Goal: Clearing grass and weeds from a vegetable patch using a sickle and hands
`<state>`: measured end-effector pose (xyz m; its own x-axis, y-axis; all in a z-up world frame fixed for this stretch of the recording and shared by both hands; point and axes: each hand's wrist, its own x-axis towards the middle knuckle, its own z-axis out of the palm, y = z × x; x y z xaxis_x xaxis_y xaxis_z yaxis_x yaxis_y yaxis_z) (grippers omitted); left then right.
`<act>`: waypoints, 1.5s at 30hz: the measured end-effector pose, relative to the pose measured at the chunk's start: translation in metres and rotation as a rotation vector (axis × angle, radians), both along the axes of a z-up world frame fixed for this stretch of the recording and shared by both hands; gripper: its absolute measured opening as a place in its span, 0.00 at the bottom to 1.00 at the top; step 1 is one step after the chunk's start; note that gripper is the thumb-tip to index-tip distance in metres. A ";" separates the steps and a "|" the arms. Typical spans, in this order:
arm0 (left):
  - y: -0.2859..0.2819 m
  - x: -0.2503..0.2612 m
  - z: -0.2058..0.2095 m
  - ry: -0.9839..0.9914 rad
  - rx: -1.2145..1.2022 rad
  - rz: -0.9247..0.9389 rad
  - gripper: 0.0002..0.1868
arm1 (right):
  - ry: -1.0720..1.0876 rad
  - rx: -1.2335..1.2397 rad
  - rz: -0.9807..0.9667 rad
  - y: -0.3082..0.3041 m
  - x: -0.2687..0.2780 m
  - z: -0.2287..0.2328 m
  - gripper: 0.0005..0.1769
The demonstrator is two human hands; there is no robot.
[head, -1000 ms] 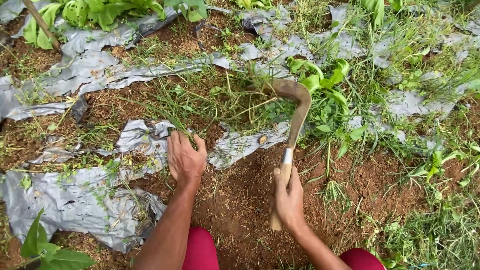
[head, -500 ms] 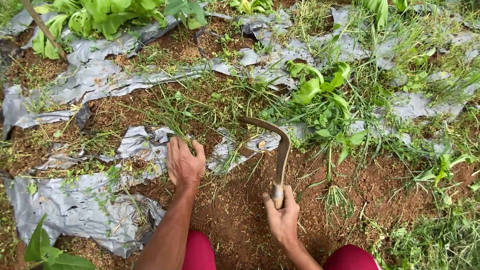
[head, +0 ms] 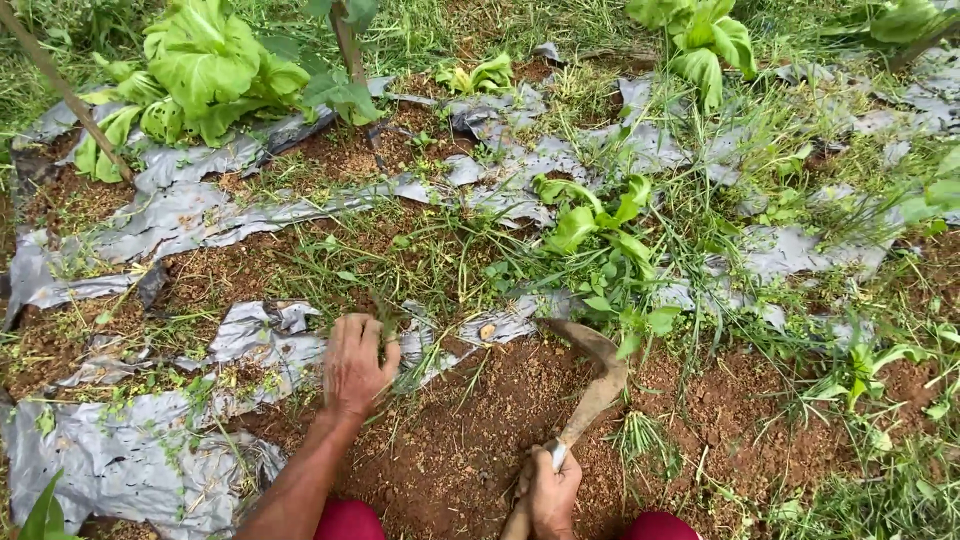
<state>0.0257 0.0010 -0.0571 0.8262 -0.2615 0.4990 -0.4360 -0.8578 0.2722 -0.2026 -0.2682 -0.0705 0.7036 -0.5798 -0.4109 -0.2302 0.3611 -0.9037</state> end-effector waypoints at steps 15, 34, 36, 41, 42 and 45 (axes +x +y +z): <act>-0.172 0.131 0.023 0.446 -0.271 -0.044 0.06 | 0.076 0.066 0.026 -0.007 0.008 0.000 0.09; -0.199 0.104 0.060 0.615 0.305 -0.208 0.31 | 0.116 0.006 0.037 -0.005 0.009 0.010 0.09; -0.202 0.109 0.054 0.705 0.439 -0.238 0.09 | 0.128 -0.026 0.057 -0.005 0.010 0.013 0.10; -0.189 0.121 0.017 0.899 -0.084 -0.103 0.10 | 0.146 -0.037 0.062 -0.006 0.008 0.007 0.10; -0.183 0.127 -0.009 0.760 -0.230 -0.136 0.30 | 0.155 -0.019 0.051 -0.005 0.008 0.008 0.10; -0.167 0.132 0.039 0.795 -0.764 0.301 0.18 | 0.160 -0.060 0.078 -0.006 0.011 0.008 0.11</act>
<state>0.1573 -0.1656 -0.0178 0.9570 0.1482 -0.2494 0.2883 -0.3895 0.8747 -0.1919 -0.2742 -0.0620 0.6761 -0.5530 -0.4869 -0.3975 0.2826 -0.8730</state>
